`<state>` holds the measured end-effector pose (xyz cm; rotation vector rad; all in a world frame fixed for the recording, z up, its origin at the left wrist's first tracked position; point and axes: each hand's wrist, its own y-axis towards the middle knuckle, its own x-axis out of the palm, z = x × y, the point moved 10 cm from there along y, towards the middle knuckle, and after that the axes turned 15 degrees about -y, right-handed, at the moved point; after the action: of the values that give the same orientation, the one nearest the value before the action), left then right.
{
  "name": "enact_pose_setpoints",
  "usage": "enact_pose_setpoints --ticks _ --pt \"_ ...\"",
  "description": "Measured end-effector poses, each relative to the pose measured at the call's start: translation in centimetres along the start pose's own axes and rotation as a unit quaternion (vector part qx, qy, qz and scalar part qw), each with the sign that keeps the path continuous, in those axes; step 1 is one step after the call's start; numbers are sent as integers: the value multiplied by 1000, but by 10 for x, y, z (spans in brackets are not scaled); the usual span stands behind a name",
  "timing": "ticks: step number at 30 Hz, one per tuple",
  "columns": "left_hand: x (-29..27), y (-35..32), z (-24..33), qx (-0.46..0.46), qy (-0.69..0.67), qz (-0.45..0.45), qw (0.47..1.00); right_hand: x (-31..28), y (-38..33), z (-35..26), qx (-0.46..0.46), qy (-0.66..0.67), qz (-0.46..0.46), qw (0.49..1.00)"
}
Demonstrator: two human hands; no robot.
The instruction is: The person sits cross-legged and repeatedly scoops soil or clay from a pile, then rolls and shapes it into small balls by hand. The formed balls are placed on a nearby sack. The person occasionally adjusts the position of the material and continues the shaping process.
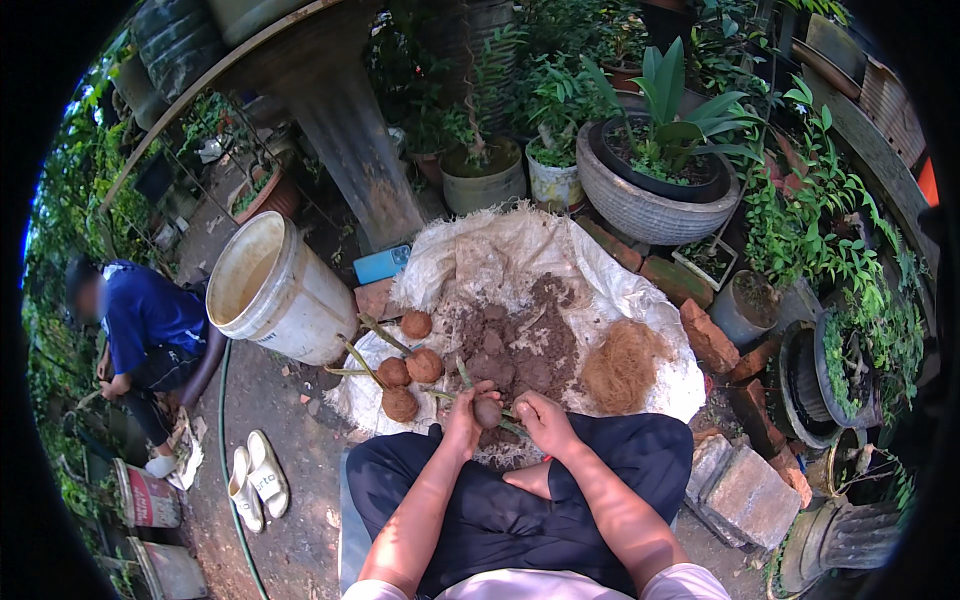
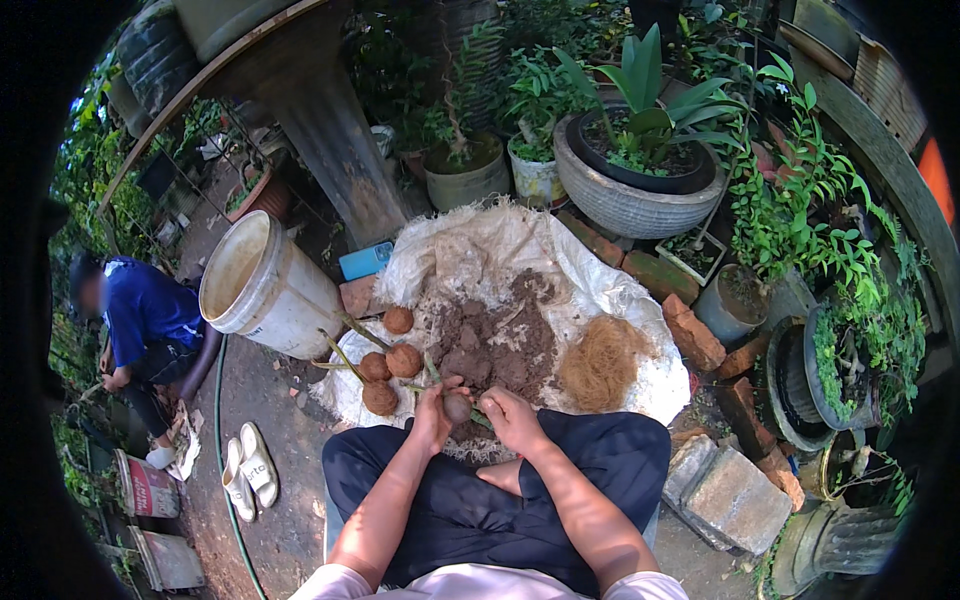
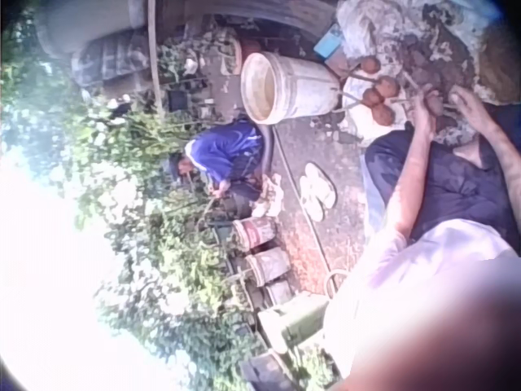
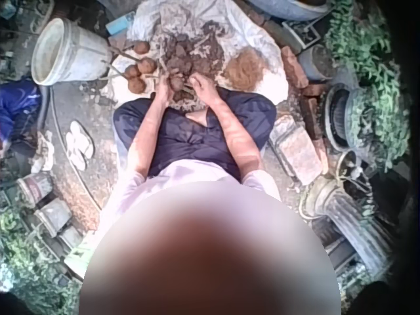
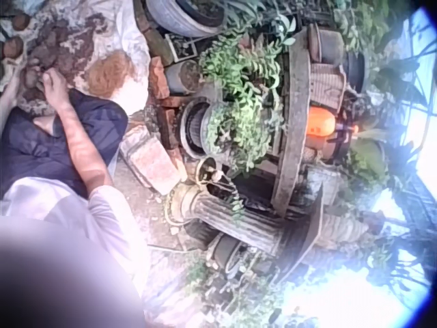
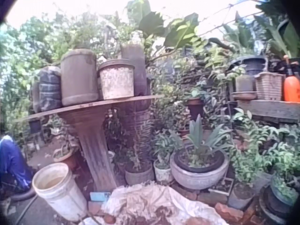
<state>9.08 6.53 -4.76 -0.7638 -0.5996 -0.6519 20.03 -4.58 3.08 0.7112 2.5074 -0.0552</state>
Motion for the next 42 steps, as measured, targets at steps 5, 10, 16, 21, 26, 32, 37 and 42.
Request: enact_pose_setpoints --ticks 5,10,16,21,26,32,37,42 --pt "9 1 1 22 61 17 998 -5 4 -7 -54 3 36 998" --pt "19 -3 -4 30 133 8 991 10 1 3 -45 -93 16 995" --pt "44 -15 2 117 141 -92 979 27 2 28 37 -11 48 998" --pt "54 -16 -4 160 278 -134 938 45 -10 38 123 144 -74 979" --pt "57 -14 -13 151 405 -128 892 19 -2 29 40 1 14 999" --pt "62 -18 -7 136 452 -124 873 30 0 46 84 118 6 989" --pt "64 -25 12 223 418 -101 875 47 -5 47 153 306 -79 936" --pt "45 -20 7 205 433 -79 874 43 -8 37 145 172 -72 972"
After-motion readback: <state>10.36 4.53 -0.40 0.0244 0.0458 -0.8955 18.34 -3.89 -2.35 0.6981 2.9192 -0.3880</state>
